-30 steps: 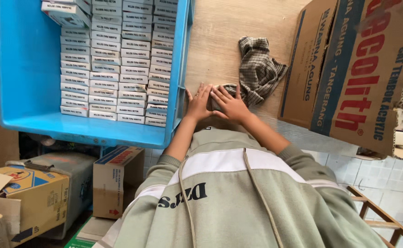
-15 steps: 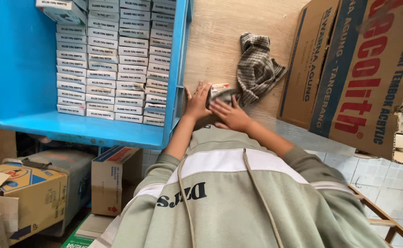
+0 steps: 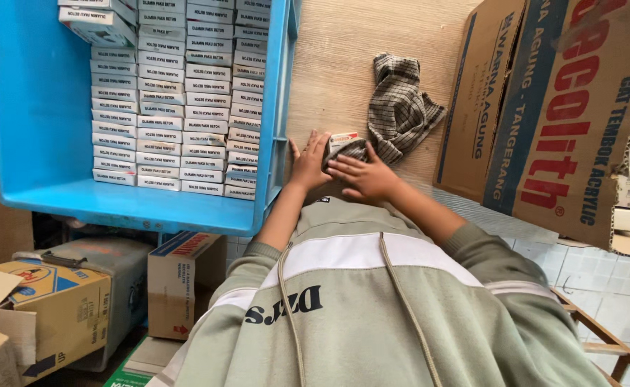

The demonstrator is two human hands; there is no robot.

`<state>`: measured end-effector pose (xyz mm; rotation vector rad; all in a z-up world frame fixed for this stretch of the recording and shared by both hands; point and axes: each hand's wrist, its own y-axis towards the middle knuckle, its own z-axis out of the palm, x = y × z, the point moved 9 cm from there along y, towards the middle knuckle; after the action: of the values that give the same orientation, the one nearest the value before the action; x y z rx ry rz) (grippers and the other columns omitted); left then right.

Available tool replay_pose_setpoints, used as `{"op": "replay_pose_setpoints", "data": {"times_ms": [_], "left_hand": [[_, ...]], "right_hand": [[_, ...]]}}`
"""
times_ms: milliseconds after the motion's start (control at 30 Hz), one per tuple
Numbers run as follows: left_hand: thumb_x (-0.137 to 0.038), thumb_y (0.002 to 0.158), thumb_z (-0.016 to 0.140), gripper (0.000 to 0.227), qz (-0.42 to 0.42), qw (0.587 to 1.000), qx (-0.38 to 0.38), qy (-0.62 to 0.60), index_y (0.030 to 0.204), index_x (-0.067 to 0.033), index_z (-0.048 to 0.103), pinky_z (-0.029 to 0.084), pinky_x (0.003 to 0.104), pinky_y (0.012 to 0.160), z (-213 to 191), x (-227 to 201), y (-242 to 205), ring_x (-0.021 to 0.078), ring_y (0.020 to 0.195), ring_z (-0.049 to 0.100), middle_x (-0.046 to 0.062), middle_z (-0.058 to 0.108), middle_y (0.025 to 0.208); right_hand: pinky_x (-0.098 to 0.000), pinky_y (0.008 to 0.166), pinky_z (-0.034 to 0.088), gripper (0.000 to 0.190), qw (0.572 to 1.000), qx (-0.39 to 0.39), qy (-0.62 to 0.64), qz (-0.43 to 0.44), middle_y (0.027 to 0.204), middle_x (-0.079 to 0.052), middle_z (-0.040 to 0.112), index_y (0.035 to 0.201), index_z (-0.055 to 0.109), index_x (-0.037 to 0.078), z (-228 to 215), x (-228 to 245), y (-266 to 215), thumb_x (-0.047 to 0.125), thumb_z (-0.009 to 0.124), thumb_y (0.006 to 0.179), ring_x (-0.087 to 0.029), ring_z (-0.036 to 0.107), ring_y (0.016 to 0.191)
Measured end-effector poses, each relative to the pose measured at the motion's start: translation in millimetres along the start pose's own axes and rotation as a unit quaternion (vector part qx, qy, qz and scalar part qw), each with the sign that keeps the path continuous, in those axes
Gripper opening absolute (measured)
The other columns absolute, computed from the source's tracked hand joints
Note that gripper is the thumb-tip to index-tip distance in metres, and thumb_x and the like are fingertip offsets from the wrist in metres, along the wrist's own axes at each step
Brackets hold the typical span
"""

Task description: The person organizes small boxes of cable clips in a warehouse setting, first removing them from a cardboard box and then arranging them into rows within a blue plastic crate.

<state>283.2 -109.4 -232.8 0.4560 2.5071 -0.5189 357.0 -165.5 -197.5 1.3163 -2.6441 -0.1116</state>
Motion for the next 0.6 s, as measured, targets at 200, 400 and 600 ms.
{"op": "replay_pose_setpoints", "data": {"times_ms": [200, 400, 600], "left_hand": [[-0.029, 0.051, 0.088, 0.117, -0.017, 1.0, 0.008, -0.023, 0.151, -0.0203, 0.027, 0.003, 0.076, 0.11, 0, 2, 2, 0.0269, 0.147, 0.022, 0.005, 0.035, 0.153], [-0.026, 0.051, 0.087, 0.115, -0.018, 0.999, 0.004, -0.029, 0.15, -0.021, 0.027, 0.004, 0.076, 0.11, -1, 1, 2, 0.0253, 0.147, 0.021, 0.003, 0.035, 0.153], [-0.028, 0.049, 0.09, 0.119, -0.025, 0.999, 0.002, -0.029, 0.15, -0.0208, 0.028, 0.003, 0.077, 0.109, -6, -3, 2, 0.0265, 0.147, 0.022, 0.003, 0.035, 0.153]], "right_hand": [[-0.0753, 0.105, 0.008, 0.077, 0.985, 0.017, -0.023, 0.167, 0.159, -0.006, 0.028, 0.152, 0.031, 0.019, 4, -36, 14, 0.068, 0.028, 0.092, -0.022, 0.025, 0.146], [-0.0689, 0.109, -0.005, 0.071, 0.994, 0.064, -0.002, 0.084, 0.157, 0.002, 0.034, 0.151, 0.033, 0.027, 15, -7, 0, 0.068, 0.024, 0.094, -0.015, 0.027, 0.145], [-0.0713, 0.108, 0.012, 0.076, 0.98, 0.032, -0.018, 0.195, 0.158, -0.011, 0.028, 0.153, 0.029, 0.015, 7, -48, 11, 0.063, 0.032, 0.094, -0.027, 0.023, 0.146]]}}
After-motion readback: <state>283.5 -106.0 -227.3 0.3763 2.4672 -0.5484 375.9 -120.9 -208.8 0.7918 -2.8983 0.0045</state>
